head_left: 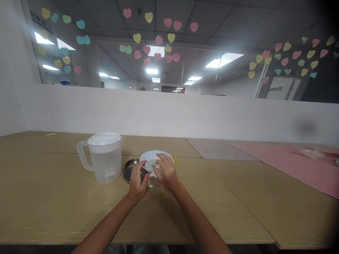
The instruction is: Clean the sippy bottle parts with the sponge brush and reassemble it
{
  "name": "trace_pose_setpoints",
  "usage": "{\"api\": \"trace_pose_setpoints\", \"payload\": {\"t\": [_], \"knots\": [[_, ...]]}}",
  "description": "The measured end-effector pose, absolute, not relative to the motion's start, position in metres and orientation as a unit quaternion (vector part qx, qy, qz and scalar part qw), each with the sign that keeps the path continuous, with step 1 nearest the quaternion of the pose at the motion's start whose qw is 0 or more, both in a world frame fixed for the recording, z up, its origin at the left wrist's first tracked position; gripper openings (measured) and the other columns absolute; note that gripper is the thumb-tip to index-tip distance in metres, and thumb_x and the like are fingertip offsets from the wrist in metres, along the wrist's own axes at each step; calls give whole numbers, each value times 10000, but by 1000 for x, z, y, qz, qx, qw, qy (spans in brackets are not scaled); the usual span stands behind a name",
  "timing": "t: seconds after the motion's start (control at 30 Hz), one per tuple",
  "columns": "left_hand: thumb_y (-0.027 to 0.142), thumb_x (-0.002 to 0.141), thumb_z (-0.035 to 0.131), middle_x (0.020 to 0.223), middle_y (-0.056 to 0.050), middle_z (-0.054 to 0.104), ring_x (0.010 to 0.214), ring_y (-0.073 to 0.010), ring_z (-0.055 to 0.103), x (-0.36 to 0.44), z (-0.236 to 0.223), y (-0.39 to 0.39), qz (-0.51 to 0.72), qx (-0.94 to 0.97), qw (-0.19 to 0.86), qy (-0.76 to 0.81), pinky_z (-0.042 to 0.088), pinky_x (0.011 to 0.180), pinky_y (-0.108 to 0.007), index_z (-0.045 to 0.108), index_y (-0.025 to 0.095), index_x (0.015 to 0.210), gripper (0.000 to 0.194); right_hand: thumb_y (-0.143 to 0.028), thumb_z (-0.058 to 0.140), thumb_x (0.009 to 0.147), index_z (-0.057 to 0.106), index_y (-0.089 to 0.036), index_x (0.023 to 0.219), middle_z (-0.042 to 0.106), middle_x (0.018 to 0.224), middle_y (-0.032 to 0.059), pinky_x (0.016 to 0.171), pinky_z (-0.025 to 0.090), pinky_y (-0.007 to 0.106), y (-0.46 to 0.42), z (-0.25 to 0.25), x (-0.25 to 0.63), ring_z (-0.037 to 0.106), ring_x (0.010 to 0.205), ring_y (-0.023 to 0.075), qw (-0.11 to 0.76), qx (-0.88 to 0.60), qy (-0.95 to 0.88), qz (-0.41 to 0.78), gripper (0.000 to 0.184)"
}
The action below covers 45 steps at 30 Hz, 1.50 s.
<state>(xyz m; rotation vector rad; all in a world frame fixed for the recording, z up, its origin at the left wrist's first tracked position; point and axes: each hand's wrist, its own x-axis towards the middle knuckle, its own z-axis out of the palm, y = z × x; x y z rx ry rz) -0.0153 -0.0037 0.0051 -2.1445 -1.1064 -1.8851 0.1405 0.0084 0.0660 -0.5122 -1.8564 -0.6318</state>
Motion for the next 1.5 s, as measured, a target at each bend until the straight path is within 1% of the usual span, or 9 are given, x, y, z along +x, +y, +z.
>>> {"api": "trace_pose_setpoints", "payload": {"t": [0.1,0.3,0.4,0.57,0.9,1.1,1.27,1.4,1.5], "knots": [[391,890,417,1130,-132,560,1053,-240,534,-19,5,-5,-653,-672,84,-340,421,922,-423,448,159,1195,384,-91,471,833,553,-183,1078,622,1137,112,895,482,402,6,59,135,512,1141,218,495,-162,-800,-298,274],[396,854,499,1002,-98,607,948,-224,573,-19,7,-10,-640,-688,100,-328,457,853,-386,506,174,1047,294,-121,430,889,544,-148,1150,626,1138,129,946,483,432,-3,53,124,461,1227,226,517,-123,-793,-298,287],[360,868,487,926,-80,615,881,-203,583,-18,8,-10,-647,-680,88,-334,471,801,-352,506,174,982,219,-101,425,891,533,-124,1162,609,1155,148,951,492,424,-4,51,121,459,1229,230,516,-102,-796,-298,294],[289,893,454,862,-57,621,825,-177,591,-15,6,-8,-643,-683,108,-331,472,759,-315,515,174,947,141,-113,463,881,545,-154,1160,617,1125,130,930,510,415,4,44,124,498,1183,219,511,-123,-798,-294,294],[335,894,452,879,-59,637,837,-178,605,-1,11,-10,-685,-623,-33,-376,489,759,-318,529,175,936,182,-88,493,850,573,-156,1164,643,1045,122,881,533,413,2,49,128,553,1085,226,510,-157,-794,-291,332],[367,868,496,820,-38,626,794,-170,601,0,10,-6,-704,-597,-49,-382,485,747,-316,541,179,867,193,-112,501,856,600,-164,1132,650,1015,117,854,539,398,2,50,128,567,1023,219,503,-164,-794,-300,298],[401,891,451,855,-61,632,829,-176,606,-2,7,-4,-710,-594,-73,-372,489,766,-329,520,175,920,238,-95,510,839,590,-139,1140,646,1023,116,883,529,378,-2,54,124,538,1067,219,497,-141,-800,-306,315],[461,897,420,867,-73,638,793,-171,624,-2,1,-5,-724,-578,-117,-357,506,718,-312,482,171,965,304,-110,529,822,594,-117,1120,639,1032,127,877,529,377,-3,53,123,539,1063,228,508,-121,-794,-312,305],[493,892,413,809,-56,637,714,-160,625,0,-2,-6,-733,-569,-142,-343,507,644,-291,464,168,965,337,-160,548,832,591,-139,1115,639,1027,119,857,528,374,0,50,125,546,1060,225,496,-113,-797,-324,287]]}}
